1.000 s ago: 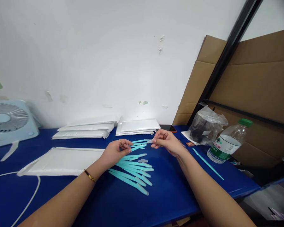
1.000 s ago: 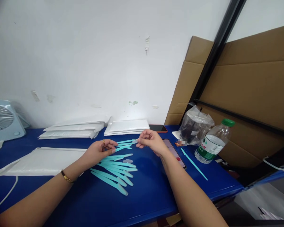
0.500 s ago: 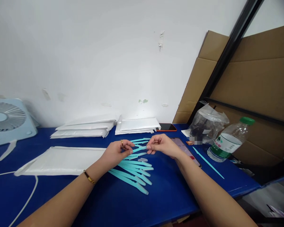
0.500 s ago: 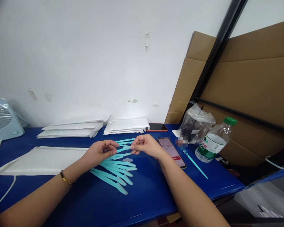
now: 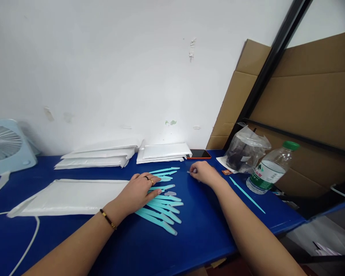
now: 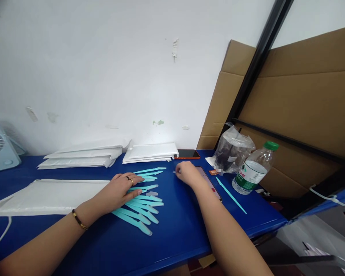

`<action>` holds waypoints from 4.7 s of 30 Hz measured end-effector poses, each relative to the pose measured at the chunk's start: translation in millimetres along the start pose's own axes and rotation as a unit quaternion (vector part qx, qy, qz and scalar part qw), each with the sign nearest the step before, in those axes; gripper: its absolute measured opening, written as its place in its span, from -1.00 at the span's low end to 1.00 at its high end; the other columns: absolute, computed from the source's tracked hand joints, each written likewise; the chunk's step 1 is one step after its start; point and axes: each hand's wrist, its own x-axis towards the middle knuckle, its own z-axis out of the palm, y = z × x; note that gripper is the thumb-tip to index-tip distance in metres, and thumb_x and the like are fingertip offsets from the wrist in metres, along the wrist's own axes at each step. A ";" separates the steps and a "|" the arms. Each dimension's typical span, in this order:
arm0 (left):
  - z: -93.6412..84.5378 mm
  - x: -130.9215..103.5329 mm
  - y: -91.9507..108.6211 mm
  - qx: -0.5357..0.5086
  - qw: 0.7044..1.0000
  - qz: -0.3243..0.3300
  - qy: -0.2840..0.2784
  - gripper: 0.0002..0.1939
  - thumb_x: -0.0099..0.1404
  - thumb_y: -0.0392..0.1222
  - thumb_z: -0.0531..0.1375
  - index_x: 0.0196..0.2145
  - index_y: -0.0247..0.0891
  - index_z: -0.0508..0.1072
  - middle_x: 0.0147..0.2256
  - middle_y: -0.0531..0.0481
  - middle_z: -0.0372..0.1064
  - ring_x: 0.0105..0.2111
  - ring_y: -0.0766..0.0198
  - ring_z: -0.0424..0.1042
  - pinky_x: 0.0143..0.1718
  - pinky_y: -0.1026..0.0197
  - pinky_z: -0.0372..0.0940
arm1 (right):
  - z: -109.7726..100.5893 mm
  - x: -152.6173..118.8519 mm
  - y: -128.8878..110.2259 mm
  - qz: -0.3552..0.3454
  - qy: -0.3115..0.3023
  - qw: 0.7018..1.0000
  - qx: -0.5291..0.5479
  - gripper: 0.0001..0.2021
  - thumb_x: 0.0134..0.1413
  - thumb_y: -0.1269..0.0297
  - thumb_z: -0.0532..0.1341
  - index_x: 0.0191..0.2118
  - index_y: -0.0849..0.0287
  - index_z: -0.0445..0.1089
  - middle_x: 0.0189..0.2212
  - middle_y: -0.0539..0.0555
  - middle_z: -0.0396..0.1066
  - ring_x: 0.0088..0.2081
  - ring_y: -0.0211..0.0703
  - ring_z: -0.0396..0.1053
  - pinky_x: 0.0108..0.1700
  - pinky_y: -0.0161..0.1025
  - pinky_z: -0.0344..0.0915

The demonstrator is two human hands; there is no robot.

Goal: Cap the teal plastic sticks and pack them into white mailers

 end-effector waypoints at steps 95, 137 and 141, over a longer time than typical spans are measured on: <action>-2.3 7.3 -19.2 0.024 0.997 -0.072 0.010 -0.63 0.31 -0.02 -0.06 -0.06 -0.05 0.42 -0.13 -0.03 0.34 -0.13 0.16 0.26 -0.15 0.14 0.14 | 22.4 9.1 -19.1 -0.155 0.040 0.980 0.123 -0.83 -0.01 0.48 0.15 -0.34 0.15 0.47 -0.36 0.06 0.36 -0.40 -0.26 0.30 -0.31 -0.32 0.21; 4.4 6.1 -19.1 -0.018 0.998 -0.056 0.004 -0.39 0.27 0.21 -0.13 0.09 -0.20 0.26 0.07 -0.13 0.23 0.03 0.07 0.24 0.03 0.11 0.11 | -34.5 -13.1 18.9 -0.053 0.038 0.997 0.041 -0.72 -0.11 0.53 0.10 -0.33 0.11 0.50 -0.34 0.04 0.46 -0.34 -0.18 0.37 -0.28 -0.31 0.24; -3.8 2.4 -17.1 -0.044 0.996 -0.073 0.010 -0.41 0.27 0.21 -0.14 0.04 -0.21 0.31 -0.03 -0.12 0.31 -0.13 0.12 0.36 -0.13 0.19 0.22 | -30.2 -9.5 14.3 -0.060 0.062 0.995 0.053 -0.74 -0.06 0.51 0.09 -0.32 0.13 0.48 -0.30 0.05 0.46 -0.30 -0.18 0.38 -0.22 -0.29 0.24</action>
